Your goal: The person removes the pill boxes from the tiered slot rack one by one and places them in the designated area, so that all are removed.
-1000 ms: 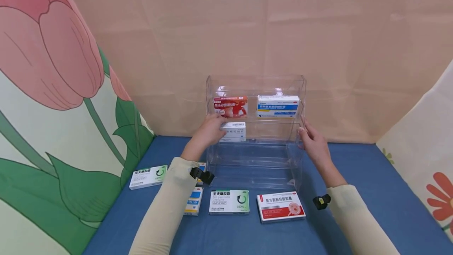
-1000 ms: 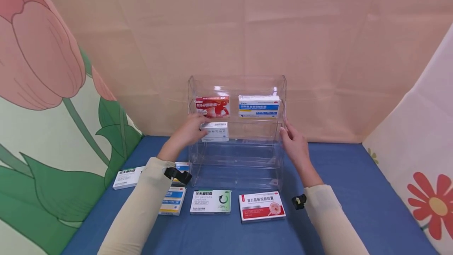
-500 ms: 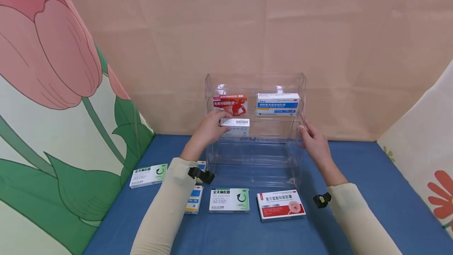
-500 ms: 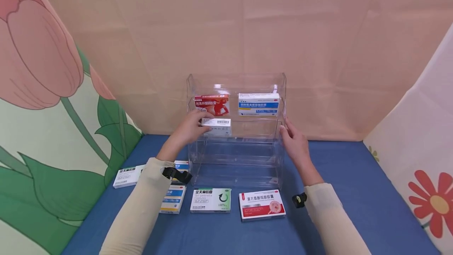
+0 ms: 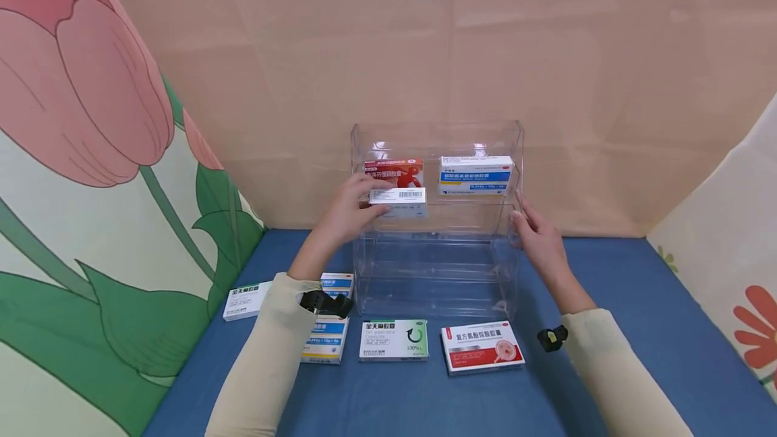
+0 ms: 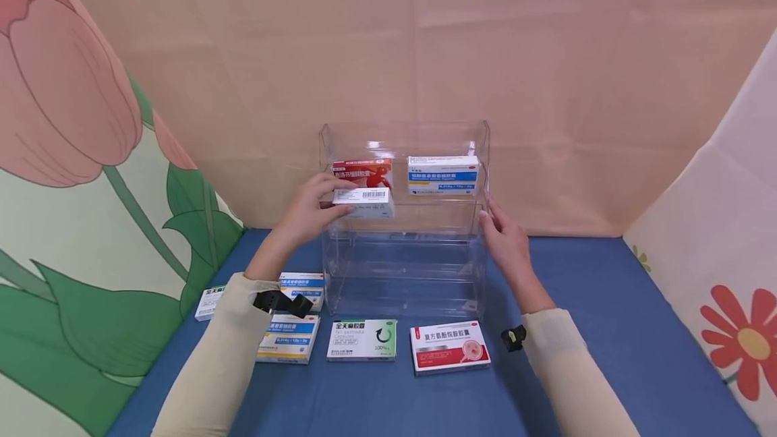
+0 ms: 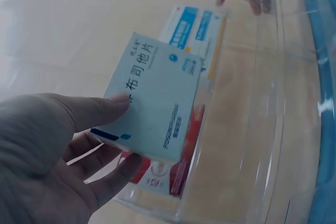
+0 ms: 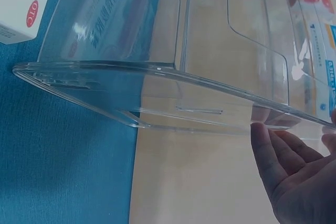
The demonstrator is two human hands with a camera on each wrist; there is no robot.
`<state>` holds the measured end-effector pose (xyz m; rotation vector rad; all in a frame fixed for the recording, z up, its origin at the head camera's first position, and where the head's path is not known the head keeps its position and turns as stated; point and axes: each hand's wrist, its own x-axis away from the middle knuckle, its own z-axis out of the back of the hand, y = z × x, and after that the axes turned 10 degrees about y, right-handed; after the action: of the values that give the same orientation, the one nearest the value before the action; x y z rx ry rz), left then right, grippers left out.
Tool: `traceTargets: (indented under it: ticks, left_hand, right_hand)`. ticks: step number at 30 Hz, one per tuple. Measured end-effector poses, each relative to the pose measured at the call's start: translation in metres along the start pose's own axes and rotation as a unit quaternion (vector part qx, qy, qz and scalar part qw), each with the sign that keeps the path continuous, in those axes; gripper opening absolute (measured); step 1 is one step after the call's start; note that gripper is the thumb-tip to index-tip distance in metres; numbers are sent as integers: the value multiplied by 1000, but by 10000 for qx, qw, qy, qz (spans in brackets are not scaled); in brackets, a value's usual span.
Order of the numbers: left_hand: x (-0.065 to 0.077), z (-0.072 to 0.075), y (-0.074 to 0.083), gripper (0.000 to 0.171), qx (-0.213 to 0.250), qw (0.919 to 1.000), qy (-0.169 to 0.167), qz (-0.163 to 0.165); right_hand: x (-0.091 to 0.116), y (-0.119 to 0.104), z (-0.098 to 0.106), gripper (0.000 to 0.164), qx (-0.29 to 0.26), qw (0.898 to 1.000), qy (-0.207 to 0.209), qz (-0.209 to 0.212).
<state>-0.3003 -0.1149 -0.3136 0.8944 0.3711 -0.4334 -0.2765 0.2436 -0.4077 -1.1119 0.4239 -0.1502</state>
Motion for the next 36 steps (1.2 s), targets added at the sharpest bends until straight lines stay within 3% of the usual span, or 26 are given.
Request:
traceTargets:
  ticks: [13,36]
  left_hand:
    - [40,45,-16,40,-499,9983,-88,300]
    - [101,128,-73,45,-1234,9866,-346,1009]
  right_hand:
    - [2,4,-2,57,132,9999,36,30]
    - [-1,2,-2,58,108,9999,35,-34]
